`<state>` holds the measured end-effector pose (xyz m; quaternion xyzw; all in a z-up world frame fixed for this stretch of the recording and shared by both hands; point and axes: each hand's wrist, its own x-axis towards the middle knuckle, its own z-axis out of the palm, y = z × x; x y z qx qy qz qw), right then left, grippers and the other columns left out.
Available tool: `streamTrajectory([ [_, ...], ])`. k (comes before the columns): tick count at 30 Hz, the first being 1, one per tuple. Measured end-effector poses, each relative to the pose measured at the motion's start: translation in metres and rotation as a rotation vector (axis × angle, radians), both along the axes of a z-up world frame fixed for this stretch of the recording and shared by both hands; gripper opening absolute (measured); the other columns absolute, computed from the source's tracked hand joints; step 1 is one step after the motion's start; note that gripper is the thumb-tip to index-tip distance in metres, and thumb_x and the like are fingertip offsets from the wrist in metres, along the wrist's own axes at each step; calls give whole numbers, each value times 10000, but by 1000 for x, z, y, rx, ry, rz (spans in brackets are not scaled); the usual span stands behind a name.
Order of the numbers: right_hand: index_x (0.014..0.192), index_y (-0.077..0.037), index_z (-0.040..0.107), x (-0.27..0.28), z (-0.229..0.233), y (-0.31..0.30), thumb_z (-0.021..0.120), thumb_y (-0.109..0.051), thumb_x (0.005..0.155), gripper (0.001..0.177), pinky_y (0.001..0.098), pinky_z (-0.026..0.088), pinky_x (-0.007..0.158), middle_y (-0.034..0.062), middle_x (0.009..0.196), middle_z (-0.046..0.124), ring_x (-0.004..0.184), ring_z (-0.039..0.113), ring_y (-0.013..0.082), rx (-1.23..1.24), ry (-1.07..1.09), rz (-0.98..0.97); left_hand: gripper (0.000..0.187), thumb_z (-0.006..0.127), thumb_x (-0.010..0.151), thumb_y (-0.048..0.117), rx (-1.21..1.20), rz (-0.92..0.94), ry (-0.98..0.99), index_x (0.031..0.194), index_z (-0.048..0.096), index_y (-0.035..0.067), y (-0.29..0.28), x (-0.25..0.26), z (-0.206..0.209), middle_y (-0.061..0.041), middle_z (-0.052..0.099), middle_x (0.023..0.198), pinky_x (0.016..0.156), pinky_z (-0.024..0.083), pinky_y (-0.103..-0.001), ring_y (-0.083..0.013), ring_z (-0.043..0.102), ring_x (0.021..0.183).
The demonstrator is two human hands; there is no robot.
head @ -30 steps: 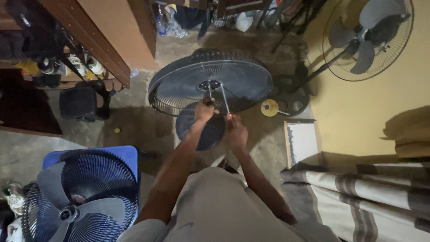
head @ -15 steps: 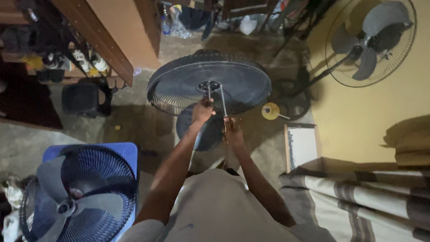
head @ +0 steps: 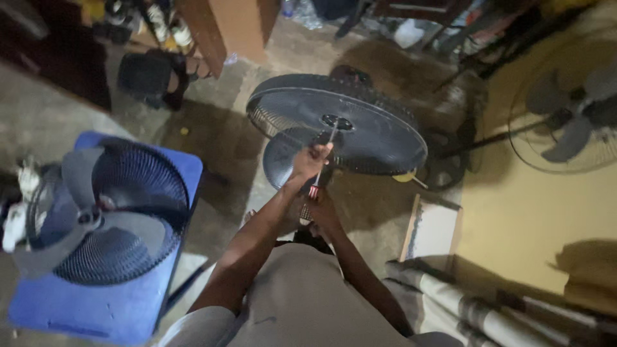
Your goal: The person uses a screwdriver to tighten screws on the central hub of a standing fan's front grille. They repeatedly rotate the grille and reposition the tool to access different screws while holding the fan steady.
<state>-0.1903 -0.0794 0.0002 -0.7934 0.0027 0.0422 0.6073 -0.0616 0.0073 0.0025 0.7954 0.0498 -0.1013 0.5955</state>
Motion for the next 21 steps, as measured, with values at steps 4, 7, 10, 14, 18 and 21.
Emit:
streamTrajectory([
  [4,1183,-98,516,-14,9,3,603,-103,962,237,337,614,600,93,866,716,680,727,195,302,599,44,314,763,887,126,-339,-108,-171,1187,710,49,35,-43,-37,-43,760,1024,812,557,-263,-82,676,925],
  [7,1179,-32,498,-21,-4,6,640,-99,1004,235,335,557,534,126,808,652,637,681,176,314,448,302,353,642,836,-27,-320,96,-78,1174,688,65,81,-103,-67,-37,751,1007,803,568,-278,-111,688,907],
  [10,1201,-84,473,-26,-21,26,609,-99,939,295,323,514,500,93,814,654,606,660,160,240,650,471,293,567,869,-80,-306,242,-166,1093,722,28,125,-175,-84,-59,773,1021,863,569,-281,-122,701,963],
  [14,1156,-70,598,-36,-28,75,696,-172,923,274,306,483,491,36,798,634,604,607,114,-43,341,691,174,624,888,-83,-341,486,-228,997,736,-6,174,-260,-94,-84,777,1031,886,569,-275,-119,708,980],
  [18,1094,-83,635,-50,-19,147,749,-300,969,275,290,493,495,14,746,650,555,600,107,-238,219,827,70,683,962,10,-237,785,-161,985,749,4,213,-328,-88,-91,745,917,753,591,-302,-130,678,831],
  [21,1148,-112,655,-69,-6,213,709,-277,912,293,268,514,514,-28,830,719,571,617,86,-136,70,958,99,668,997,130,-424,1010,-154,990,702,38,241,-361,-74,-49,742,906,701,613,-289,-126,715,801],
])
